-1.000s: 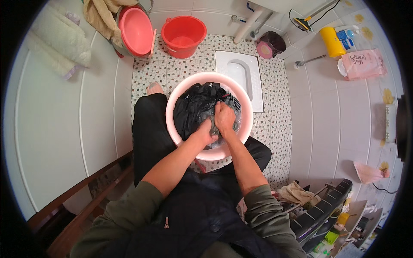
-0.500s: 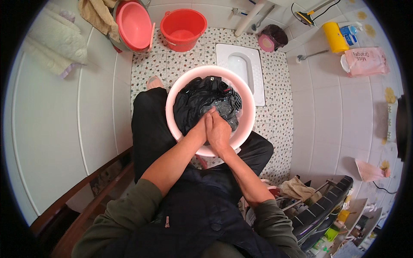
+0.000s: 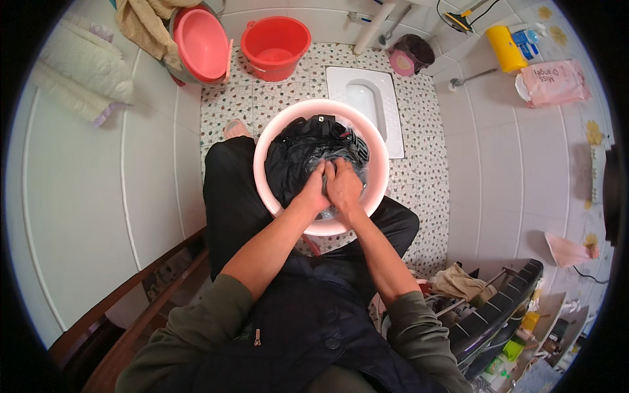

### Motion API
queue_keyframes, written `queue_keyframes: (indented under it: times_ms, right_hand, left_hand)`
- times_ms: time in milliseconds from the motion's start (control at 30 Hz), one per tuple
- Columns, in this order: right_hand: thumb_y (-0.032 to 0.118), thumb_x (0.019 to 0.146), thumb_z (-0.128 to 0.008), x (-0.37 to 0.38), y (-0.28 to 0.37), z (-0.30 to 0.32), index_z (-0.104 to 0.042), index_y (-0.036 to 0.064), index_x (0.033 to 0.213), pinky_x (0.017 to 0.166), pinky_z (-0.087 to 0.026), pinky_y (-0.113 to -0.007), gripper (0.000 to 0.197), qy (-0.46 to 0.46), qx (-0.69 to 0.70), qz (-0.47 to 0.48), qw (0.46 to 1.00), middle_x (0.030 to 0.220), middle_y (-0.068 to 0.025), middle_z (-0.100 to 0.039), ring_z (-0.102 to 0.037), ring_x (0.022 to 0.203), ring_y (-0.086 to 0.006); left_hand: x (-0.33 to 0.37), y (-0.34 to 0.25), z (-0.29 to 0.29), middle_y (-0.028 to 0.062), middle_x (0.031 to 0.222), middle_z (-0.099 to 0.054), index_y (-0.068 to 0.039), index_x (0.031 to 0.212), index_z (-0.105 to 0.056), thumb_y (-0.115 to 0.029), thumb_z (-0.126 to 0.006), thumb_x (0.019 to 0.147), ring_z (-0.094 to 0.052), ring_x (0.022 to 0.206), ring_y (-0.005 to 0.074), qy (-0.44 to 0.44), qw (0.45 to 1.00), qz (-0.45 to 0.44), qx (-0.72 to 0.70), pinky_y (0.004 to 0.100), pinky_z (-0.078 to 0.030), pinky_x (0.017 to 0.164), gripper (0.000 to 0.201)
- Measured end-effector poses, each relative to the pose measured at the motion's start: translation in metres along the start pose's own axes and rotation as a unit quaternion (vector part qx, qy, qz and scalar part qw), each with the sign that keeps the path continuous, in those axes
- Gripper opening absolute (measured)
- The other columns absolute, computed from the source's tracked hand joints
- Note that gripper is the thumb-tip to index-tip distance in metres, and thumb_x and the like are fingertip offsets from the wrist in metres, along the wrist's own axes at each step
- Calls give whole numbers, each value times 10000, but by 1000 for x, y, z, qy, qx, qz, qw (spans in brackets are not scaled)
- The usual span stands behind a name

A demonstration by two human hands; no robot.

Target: The person sits on the floor and washes dark-colored clothes by hand in a pink basin filled with water. They scrub and rinse the garments, then wring out the excess water before placing the items aside.

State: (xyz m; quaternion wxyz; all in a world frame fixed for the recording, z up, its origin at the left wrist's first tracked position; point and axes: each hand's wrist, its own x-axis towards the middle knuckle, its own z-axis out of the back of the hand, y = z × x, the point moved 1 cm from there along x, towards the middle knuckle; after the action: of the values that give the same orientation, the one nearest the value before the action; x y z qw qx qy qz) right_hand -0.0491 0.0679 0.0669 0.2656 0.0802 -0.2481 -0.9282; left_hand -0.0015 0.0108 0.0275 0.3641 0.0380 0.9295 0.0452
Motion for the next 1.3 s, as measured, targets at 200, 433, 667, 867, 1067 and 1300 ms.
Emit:
queue_keyframes:
  times_ms: [200,433,667,867,1067,1300]
  right_hand:
    - [280,948,-476,-18,17,-3,-545,33,798,607,-457,-533,297,-7,-6,15,1000,678,-241,-610,-601,640,-436]
    - [326,947,-460,46,-19,-19,-604,37,851,661,-476,-522,338,2,-75,-5,997,727,-228,-632,-621,696,-416]
    - [415,911,-520,-7,2,25,-633,36,1066,819,-419,-468,425,30,-20,92,995,1002,-195,-589,-540,976,-357]
    - [196,884,-615,3,-14,44,-597,6,1108,735,-473,-432,294,-20,54,109,992,951,-210,-589,-589,825,-380]
    - [165,860,-623,-22,35,74,-636,-10,1003,730,-475,-442,226,68,143,178,971,885,-230,-607,-603,842,-401]
    - [299,859,-614,0,27,8,-624,-27,858,715,-496,-502,326,24,-12,-40,999,790,-260,-648,-633,753,-438]
  left_hand:
    - [14,-3,27,108,1165,-592,-102,1129,-577,-466,-466,949,-566,1056,263,51,998,36,11,434,-436,979,422]
    - [-3,4,8,90,1331,-508,-131,1314,-462,-358,-348,1007,-494,1206,276,15,998,-17,61,482,-412,1007,399]
    - [-17,-11,-19,118,1276,-540,-72,1244,-516,-514,-389,963,-486,1208,294,86,996,10,-16,443,-335,1079,539]
    - [-42,-8,-29,147,1321,-505,-46,1304,-469,-592,-441,914,-416,1279,300,103,985,133,-23,475,-258,1118,672]
    - [-40,-9,-29,148,1338,-490,-49,1309,-466,-572,-401,937,-461,1236,301,30,999,7,33,464,-323,1088,645]
    - [39,-4,55,131,1342,-512,-78,1302,-495,-263,-346,1011,-507,1196,281,114,993,-15,-11,442,-374,1056,375]
